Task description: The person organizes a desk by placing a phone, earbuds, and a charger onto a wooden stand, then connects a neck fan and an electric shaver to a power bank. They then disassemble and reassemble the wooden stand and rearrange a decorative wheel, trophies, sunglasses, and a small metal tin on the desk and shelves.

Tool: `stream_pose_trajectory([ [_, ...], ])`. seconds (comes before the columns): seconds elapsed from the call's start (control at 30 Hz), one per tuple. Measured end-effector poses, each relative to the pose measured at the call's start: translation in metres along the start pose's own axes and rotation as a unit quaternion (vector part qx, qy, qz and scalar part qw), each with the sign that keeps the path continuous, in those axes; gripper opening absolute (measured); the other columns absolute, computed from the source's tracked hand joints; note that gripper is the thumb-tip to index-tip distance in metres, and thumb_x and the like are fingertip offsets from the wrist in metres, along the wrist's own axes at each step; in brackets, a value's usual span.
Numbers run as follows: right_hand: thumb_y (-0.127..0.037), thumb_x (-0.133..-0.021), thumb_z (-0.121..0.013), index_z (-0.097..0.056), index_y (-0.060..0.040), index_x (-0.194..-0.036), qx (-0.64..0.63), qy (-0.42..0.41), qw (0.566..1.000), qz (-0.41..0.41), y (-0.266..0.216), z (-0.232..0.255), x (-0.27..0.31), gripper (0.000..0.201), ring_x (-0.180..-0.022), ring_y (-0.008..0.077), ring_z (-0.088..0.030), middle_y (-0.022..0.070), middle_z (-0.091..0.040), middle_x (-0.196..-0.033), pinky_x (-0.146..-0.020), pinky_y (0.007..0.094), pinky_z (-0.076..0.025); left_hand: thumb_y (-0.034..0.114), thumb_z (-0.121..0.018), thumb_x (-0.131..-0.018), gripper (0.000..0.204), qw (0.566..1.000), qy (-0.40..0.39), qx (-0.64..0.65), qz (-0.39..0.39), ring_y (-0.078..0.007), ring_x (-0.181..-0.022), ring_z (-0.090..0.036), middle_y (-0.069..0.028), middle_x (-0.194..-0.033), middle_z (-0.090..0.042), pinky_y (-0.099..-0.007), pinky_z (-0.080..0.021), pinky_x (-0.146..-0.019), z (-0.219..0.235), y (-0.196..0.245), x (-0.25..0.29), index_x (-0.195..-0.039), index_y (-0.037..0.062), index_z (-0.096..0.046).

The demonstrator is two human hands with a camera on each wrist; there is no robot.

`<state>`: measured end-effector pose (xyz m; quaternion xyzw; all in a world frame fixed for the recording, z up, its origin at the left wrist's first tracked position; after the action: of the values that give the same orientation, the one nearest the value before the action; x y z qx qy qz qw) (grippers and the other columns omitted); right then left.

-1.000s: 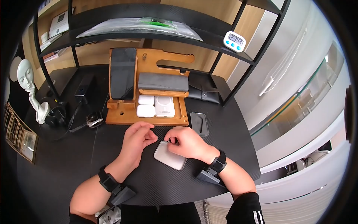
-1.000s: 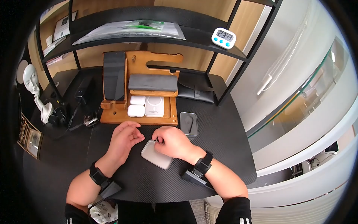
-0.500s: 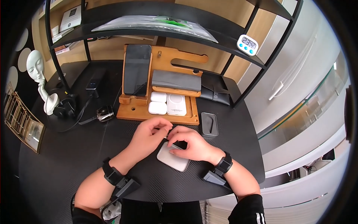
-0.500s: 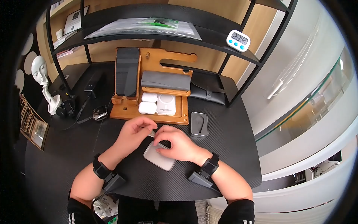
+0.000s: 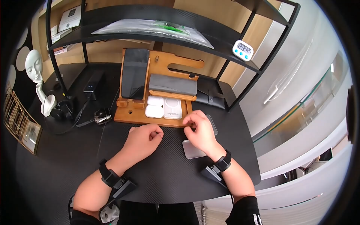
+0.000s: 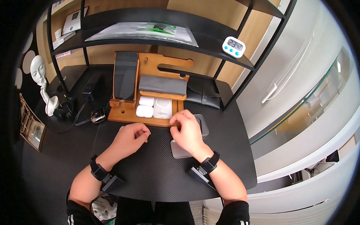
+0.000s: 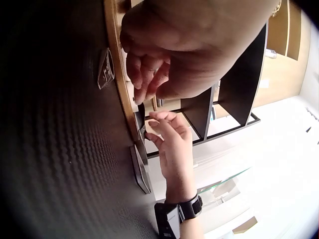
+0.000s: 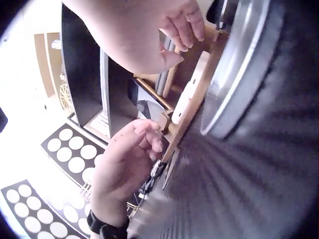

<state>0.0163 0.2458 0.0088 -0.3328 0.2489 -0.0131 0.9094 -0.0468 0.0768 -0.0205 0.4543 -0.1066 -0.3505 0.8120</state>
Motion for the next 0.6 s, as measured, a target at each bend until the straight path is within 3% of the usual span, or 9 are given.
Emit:
stream_pose_trajectory([
  [0.03,-0.008,-0.072,-0.062,-0.062,-0.003,-0.093,0.022,-0.034,0.999,-0.025,0.001,-0.001,-0.007,0.021,-0.09,0.0322,-0.059,0.0163,-0.057,-0.1,-0.079,0.0407,-0.048,0.015,-0.061,-0.084,0.014,0.998,0.009,0.053,-0.011,-0.0163,-0.062,-0.062,-0.0083,-0.069,-0.065,-0.0289,-0.049,-0.067,-0.002,-0.002,-0.001,-0.088,0.0023,-0.064],
  [0.07,-0.008,-0.072,-0.062,-0.062,-0.003,-0.093,0.026,-0.036,0.999,-0.02,0.0,-0.004,-0.012,0.021,-0.09,0.0322,-0.059,0.0163,-0.057,-0.1,-0.079,0.0407,-0.048,0.014,-0.061,-0.084,0.013,0.994,0.017,0.106,-0.023,-0.0147,-0.06,-0.061,-0.0077,-0.068,-0.064,-0.0272,-0.049,-0.065,-0.002,-0.003,-0.002,-0.088,0.002,-0.064],
  [0.13,-0.017,-0.077,-0.064,-0.058,-0.003,-0.111,0.083,-0.024,0.996,0.031,-0.002,-0.018,-0.022,0.037,-0.106,0.0377,-0.053,0.0229,-0.054,-0.115,-0.091,0.0414,-0.044,0.011,-0.059,-0.084,0.012,0.992,0.016,0.121,-0.034,-0.0117,-0.064,-0.061,-0.0061,-0.071,-0.065,-0.0249,-0.048,-0.065,-0.003,0.0,-0.002,-0.088,0.0001,-0.063],
  [0.17,-0.025,-0.081,-0.065,-0.049,-0.0038,-0.125,0.159,-0.057,0.985,0.043,0.001,-0.03,-0.027,0.051,-0.101,0.0351,-0.056,0.0239,-0.049,-0.122,-0.086,0.0392,-0.047,0.007,-0.057,-0.085,0.011,0.99,0.01,0.133,-0.043,-0.0086,-0.068,-0.06,-0.0046,-0.074,-0.065,-0.0226,-0.046,-0.064,-0.005,0.002,-0.001,-0.089,-0.0018,-0.063],
  [0.2,-0.033,-0.084,-0.06,-0.041,-0.0057,-0.133,0.175,-0.108,0.979,0.011,0.001,-0.04,-0.03,0.059,-0.118,0.0444,-0.043,0.0325,-0.042,-0.128,-0.1,0.0432,-0.037,0.007,-0.057,-0.085,0.011,0.99,0.012,0.132,-0.045,-0.0086,-0.068,-0.06,-0.0046,-0.074,-0.065,-0.0226,-0.046,-0.064,-0.006,0.003,0.0,-0.089,-0.0018,-0.063],
  [0.27,-0.037,-0.086,-0.055,-0.037,-0.0074,-0.136,0.251,-0.129,0.959,-0.012,0.005,-0.056,-0.037,0.061,-0.118,0.0451,-0.043,0.0325,-0.041,-0.128,-0.1,0.0429,-0.038,0.007,-0.056,-0.085,0.011,0.984,0.004,0.167,-0.055,-0.0087,-0.07,-0.06,-0.0051,-0.076,-0.065,-0.0221,-0.046,-0.066,-0.009,0.004,0.0,-0.09,-0.0014,-0.062],
  [0.47,-0.03,-0.082,-0.056,-0.042,-0.0076,-0.131,0.292,-0.174,0.938,-0.066,0.002,-0.069,-0.05,0.056,-0.108,0.0444,-0.05,0.0283,-0.048,-0.119,-0.094,0.0443,-0.042,0.007,-0.057,-0.086,0.01,0.976,-0.021,0.209,-0.06,-0.0086,-0.066,-0.06,-0.0038,-0.072,-0.064,-0.0232,-0.047,-0.061,-0.014,0.001,0.0,-0.09,-0.0001,-0.062],
  [0.53,-0.026,-0.078,-0.058,-0.044,-0.0074,-0.129,0.311,-0.171,0.933,-0.055,-0.005,-0.066,-0.05,0.056,-0.104,0.0436,-0.052,0.0264,-0.049,-0.117,-0.091,0.0446,-0.044,0.008,-0.058,-0.085,0.01,0.984,-0.073,0.15,-0.054,-0.009,-0.067,-0.061,-0.004,-0.072,-0.064,-0.0228,-0.047,-0.062,-0.023,-0.004,0.0,-0.09,0.0,-0.061],
  [0.6,-0.023,-0.078,-0.06,-0.043,-0.0061,-0.129,0.326,-0.18,0.927,-0.045,-0.008,-0.061,-0.049,0.056,-0.103,0.0433,-0.054,0.0264,-0.049,-0.119,-0.088,0.0446,-0.046,0.008,-0.059,-0.084,0.01,0.986,-0.072,0.134,-0.063,-0.0092,-0.067,-0.061,-0.0042,-0.073,-0.064,-0.0233,-0.048,-0.062,-0.024,-0.003,0.001,-0.09,0.0004,-0.061],
])
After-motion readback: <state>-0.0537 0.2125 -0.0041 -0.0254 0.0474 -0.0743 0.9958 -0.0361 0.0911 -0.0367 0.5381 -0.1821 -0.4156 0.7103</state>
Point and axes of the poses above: each hand's wrist, its own x-axis away from the middle knuckle, its own z-axis out of the back of the hand, y = z × x, the point moved 7 cm from there along -x, towards the middle knuckle
